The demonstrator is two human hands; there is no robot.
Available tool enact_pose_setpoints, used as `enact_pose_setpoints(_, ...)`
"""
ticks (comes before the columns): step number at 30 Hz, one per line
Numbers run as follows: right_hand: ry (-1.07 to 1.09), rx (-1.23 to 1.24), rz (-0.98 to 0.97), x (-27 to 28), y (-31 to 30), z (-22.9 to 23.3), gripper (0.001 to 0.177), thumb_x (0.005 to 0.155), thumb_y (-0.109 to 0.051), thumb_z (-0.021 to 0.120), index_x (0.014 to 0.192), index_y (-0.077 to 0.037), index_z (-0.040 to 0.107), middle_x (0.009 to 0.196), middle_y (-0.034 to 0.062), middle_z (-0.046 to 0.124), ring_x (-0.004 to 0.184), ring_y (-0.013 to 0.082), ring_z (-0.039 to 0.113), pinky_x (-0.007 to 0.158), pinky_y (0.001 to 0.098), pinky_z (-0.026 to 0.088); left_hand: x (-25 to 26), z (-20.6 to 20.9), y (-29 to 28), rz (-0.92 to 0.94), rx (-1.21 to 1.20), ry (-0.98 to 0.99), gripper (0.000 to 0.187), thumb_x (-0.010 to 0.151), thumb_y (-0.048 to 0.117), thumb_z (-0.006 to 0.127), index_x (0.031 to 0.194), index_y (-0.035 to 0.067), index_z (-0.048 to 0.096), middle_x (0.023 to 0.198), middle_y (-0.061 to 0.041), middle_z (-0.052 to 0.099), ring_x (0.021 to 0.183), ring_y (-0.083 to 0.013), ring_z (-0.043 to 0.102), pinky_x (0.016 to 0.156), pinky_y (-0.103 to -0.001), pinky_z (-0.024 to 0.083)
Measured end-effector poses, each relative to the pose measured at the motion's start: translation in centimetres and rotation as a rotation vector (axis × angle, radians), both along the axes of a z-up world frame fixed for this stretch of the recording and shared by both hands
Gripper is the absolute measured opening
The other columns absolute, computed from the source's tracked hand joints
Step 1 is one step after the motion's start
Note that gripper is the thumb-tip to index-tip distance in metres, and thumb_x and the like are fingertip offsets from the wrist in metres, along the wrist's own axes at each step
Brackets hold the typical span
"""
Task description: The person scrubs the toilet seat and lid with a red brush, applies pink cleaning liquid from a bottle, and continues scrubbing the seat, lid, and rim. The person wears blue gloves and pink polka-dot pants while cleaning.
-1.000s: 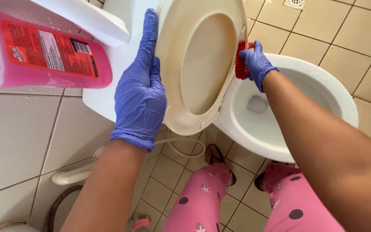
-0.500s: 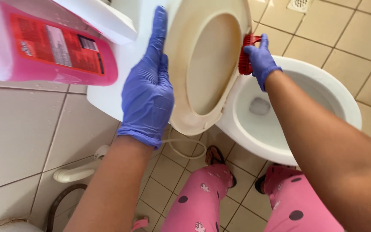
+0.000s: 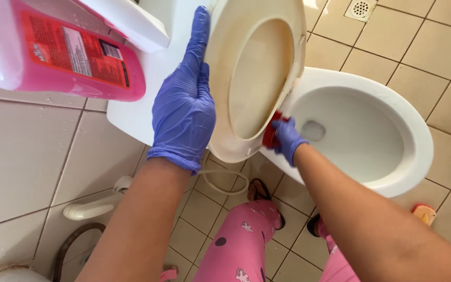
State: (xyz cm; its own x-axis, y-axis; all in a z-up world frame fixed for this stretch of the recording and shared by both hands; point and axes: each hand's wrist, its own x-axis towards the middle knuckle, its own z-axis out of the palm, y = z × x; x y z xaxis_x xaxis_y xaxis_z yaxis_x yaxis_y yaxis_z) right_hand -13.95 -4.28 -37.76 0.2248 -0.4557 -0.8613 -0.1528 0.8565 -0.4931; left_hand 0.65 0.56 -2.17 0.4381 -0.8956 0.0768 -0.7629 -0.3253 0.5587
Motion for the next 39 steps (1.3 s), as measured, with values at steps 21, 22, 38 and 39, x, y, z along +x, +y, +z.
enact_pose_setpoints(21, 0.058, 0.109, -0.016, 0.5, 3.6, 1.2, 0.037, 0.086, -0.033, 0.052, 0.12, -0.027, 0.038, 0.105, 0.0146, 0.062, 0.08, 0.0362, 0.069, 0.051, 0.0489, 0.047, 0.7, -2.9, -0.1, 0.045, -0.093, -0.095, 0.041, 0.11, 0.029, 0.044, 0.151, 0.038, 0.043, 0.104, 0.001, 0.083, 0.09, -0.0295, 0.077, 0.08, -0.04, 0.058)
enact_pose_setpoints(22, 0.065, 0.053, 0.0, 0.5, 2.3, 0.9, 0.037, 0.088, -0.037, 0.051, 0.118, -0.024, 0.033, 0.098, 0.0183, 0.062, 0.066, 0.0352, 0.065, 0.043, 0.0437, 0.037, 1.0, -3.3, -0.3, 0.007, -0.157, -0.114, 0.038, 0.11, 0.028, 0.045, 0.148, 0.033, 0.047, 0.115, -0.001, 0.081, 0.101, -0.0307, 0.077, 0.086, -0.038, 0.059)
enact_pose_setpoints(38, 0.717, -0.781, 0.639, -5.2, -13.4, -0.3, 0.088, 0.102, -0.038, 0.058, 0.164, -0.04, -0.004, 0.122, 0.0301, 0.049, 0.104, 0.0534, 0.059, 0.093, 0.0582, 0.048, 0.0, -4.8, -0.4, 0.057, -0.42, -0.325, 0.026, 0.103, 0.024, 0.048, 0.082, 0.011, 0.057, 0.069, -0.006, 0.056, 0.06, -0.03, 0.053, 0.057, -0.043, 0.041)
enact_pose_setpoints(39, 0.722, -0.781, 0.639, -4.6, -11.9, 0.3, 0.088, 0.102, -0.038, 0.058, 0.164, -0.04, -0.004, 0.122, 0.0301, 0.049, 0.104, 0.0534, 0.059, 0.093, 0.0582, 0.048, -0.3, -4.7, -0.2, 0.057, -0.422, -0.321, 0.026, 0.103, 0.024, 0.048, 0.082, 0.011, 0.057, 0.069, -0.006, 0.056, 0.06, -0.03, 0.053, 0.057, -0.043, 0.041)
